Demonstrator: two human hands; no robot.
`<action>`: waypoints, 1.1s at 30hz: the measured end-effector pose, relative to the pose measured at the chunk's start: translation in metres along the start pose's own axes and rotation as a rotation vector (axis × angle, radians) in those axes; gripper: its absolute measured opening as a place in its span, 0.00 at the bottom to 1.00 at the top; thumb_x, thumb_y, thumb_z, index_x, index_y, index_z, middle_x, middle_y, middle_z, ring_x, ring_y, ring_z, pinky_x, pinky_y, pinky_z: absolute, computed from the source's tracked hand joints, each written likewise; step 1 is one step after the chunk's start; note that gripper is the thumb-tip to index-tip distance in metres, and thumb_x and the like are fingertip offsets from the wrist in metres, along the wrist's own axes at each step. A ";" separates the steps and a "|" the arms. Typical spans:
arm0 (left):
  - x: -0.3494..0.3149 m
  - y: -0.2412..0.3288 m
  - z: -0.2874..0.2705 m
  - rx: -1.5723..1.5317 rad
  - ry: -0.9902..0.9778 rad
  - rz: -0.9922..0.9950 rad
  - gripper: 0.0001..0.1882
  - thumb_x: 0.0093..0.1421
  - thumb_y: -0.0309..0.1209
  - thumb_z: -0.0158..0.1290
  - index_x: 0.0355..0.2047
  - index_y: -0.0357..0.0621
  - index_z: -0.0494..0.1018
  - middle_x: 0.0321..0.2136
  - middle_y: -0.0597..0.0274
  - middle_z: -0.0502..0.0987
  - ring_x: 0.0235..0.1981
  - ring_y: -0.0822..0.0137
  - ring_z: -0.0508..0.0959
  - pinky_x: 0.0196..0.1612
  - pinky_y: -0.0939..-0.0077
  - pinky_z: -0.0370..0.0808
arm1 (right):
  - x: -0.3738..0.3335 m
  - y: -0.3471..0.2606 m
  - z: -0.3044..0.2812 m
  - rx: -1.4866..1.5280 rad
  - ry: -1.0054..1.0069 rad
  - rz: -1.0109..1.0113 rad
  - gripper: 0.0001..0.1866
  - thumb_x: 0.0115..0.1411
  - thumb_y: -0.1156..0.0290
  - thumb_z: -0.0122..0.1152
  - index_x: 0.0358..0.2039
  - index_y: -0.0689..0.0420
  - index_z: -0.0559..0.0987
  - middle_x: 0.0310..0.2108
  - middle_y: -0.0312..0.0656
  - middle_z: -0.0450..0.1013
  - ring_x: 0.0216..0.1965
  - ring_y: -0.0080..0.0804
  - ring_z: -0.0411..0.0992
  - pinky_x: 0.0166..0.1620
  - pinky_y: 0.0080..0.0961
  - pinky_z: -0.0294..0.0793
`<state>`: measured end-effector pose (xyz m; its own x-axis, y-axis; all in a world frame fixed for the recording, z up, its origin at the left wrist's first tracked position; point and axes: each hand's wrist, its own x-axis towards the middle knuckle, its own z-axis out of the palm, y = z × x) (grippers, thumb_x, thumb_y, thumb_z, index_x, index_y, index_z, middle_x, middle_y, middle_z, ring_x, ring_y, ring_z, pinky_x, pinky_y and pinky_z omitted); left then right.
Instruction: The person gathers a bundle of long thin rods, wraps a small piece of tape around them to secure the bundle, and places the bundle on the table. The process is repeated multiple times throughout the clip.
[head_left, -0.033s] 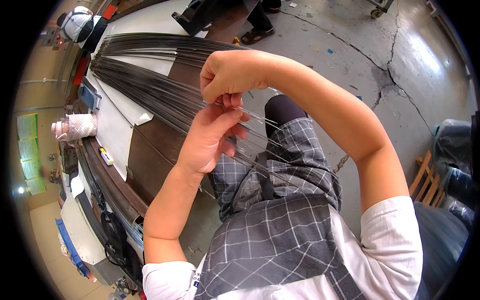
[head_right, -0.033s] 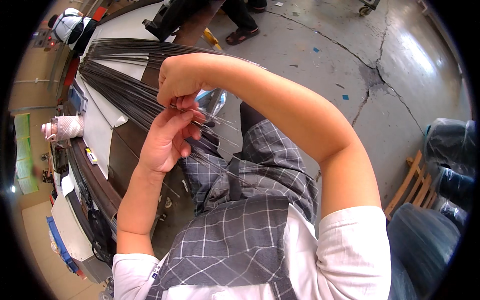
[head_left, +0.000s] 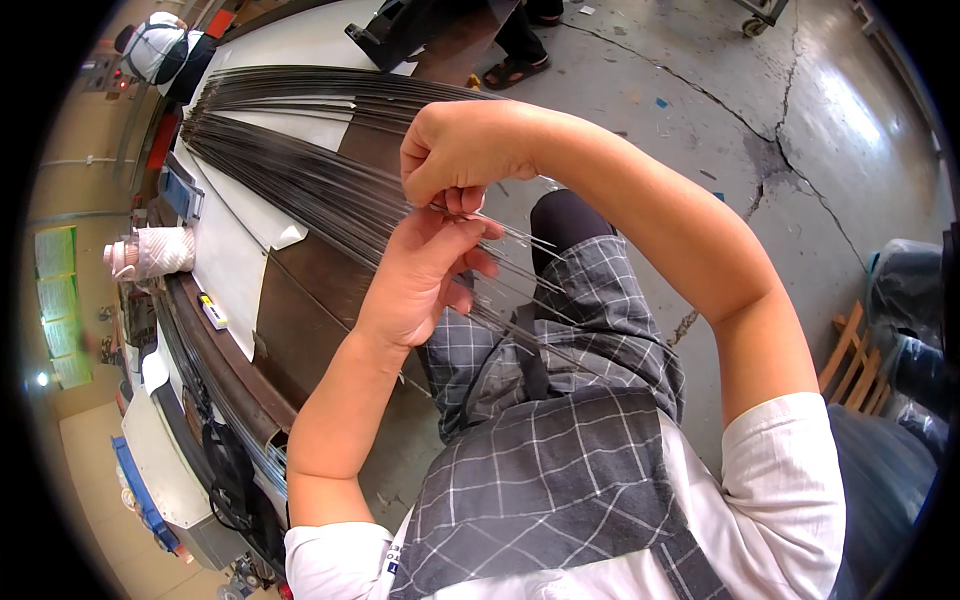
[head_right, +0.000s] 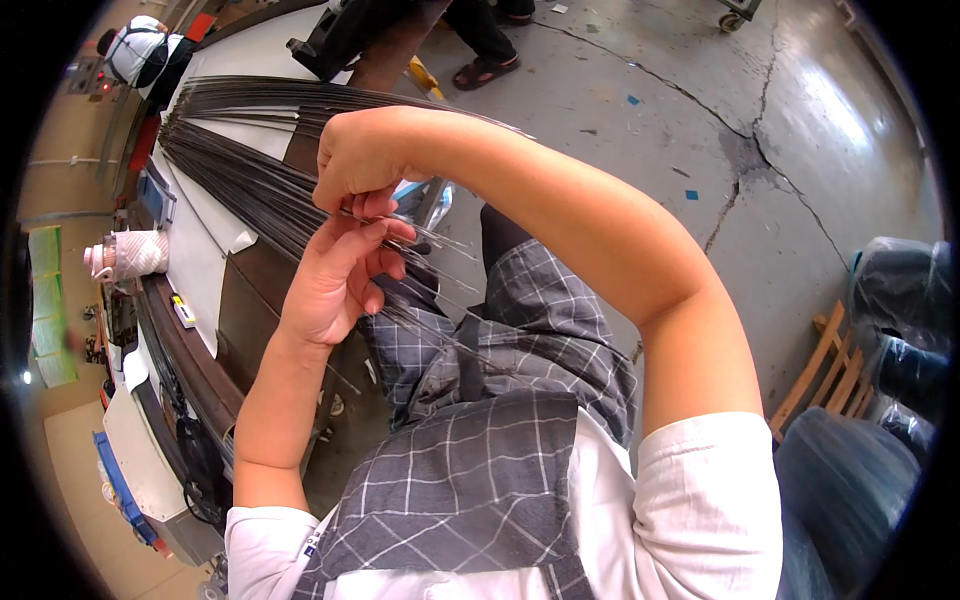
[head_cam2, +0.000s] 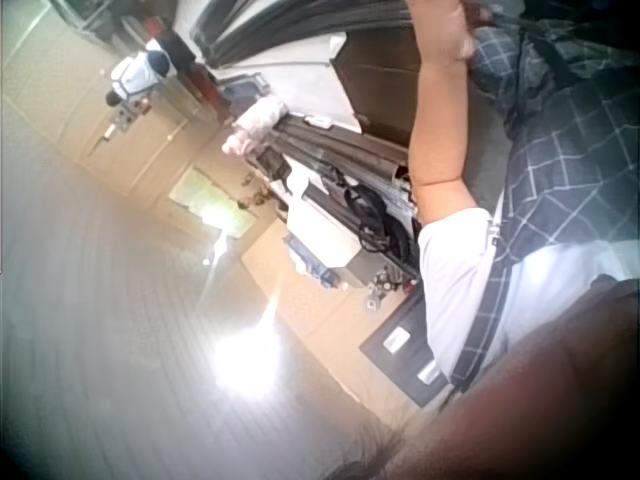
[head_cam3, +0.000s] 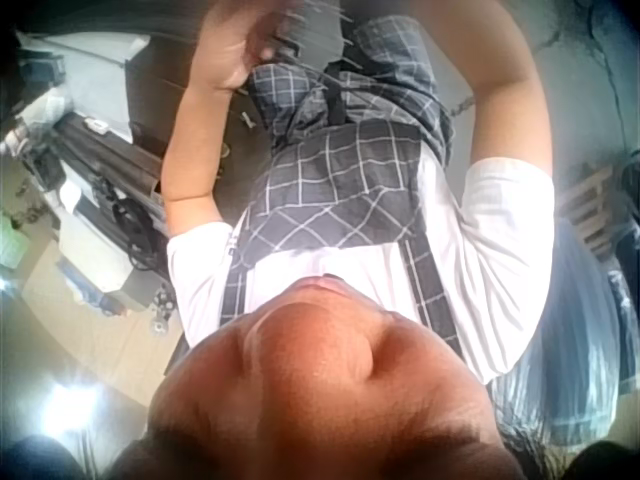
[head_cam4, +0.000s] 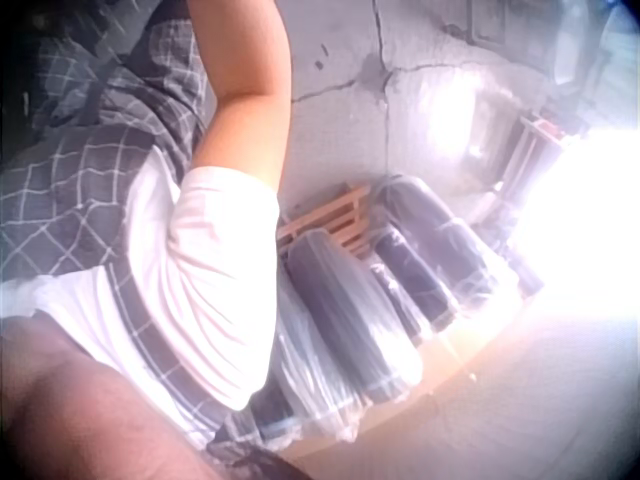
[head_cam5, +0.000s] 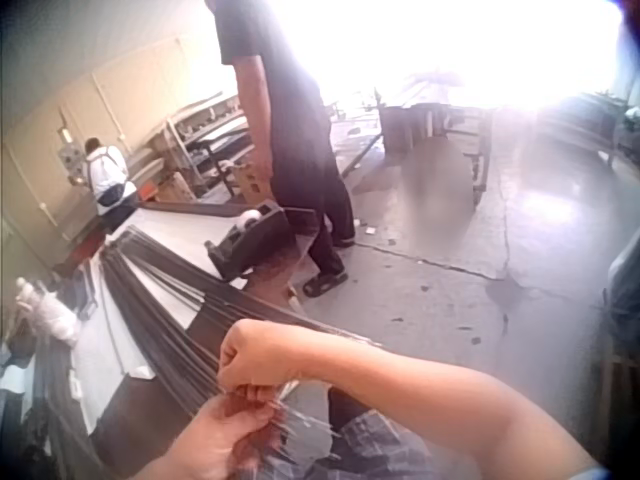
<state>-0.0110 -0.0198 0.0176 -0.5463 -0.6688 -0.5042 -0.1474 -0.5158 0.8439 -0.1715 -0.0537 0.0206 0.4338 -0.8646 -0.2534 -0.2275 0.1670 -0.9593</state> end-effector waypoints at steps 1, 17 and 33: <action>-0.001 0.000 -0.001 0.003 -0.009 0.000 0.13 0.57 0.33 0.51 0.41 0.42 0.68 0.32 0.59 0.74 0.26 0.74 0.74 0.12 0.89 0.64 | -0.001 -0.002 0.002 -0.015 0.008 -0.001 0.08 0.45 0.70 0.57 0.20 0.62 0.75 0.16 0.37 0.71 0.18 0.21 0.68 0.24 0.16 0.69; -0.009 -0.007 -0.017 -0.314 -0.176 -0.043 0.17 0.59 0.40 0.45 0.35 0.37 0.70 0.28 0.56 0.75 0.23 0.70 0.75 0.14 0.85 0.67 | 0.002 0.004 0.005 -0.036 0.031 0.016 0.08 0.43 0.69 0.60 0.19 0.61 0.76 0.16 0.35 0.69 0.20 0.20 0.66 0.22 0.18 0.63; -0.011 -0.013 -0.015 -0.290 -0.135 -0.046 0.06 0.58 0.30 0.51 0.33 0.40 0.71 0.25 0.63 0.74 0.21 0.77 0.72 0.12 0.90 0.65 | 0.003 0.012 0.002 0.185 -0.113 -0.019 0.07 0.49 0.70 0.59 0.25 0.62 0.77 0.19 0.35 0.72 0.20 0.17 0.67 0.22 0.13 0.62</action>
<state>0.0093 -0.0136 0.0091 -0.6517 -0.5743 -0.4955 0.0559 -0.6878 0.7237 -0.1715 -0.0536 0.0079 0.5338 -0.8115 -0.2377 -0.0593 0.2444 -0.9678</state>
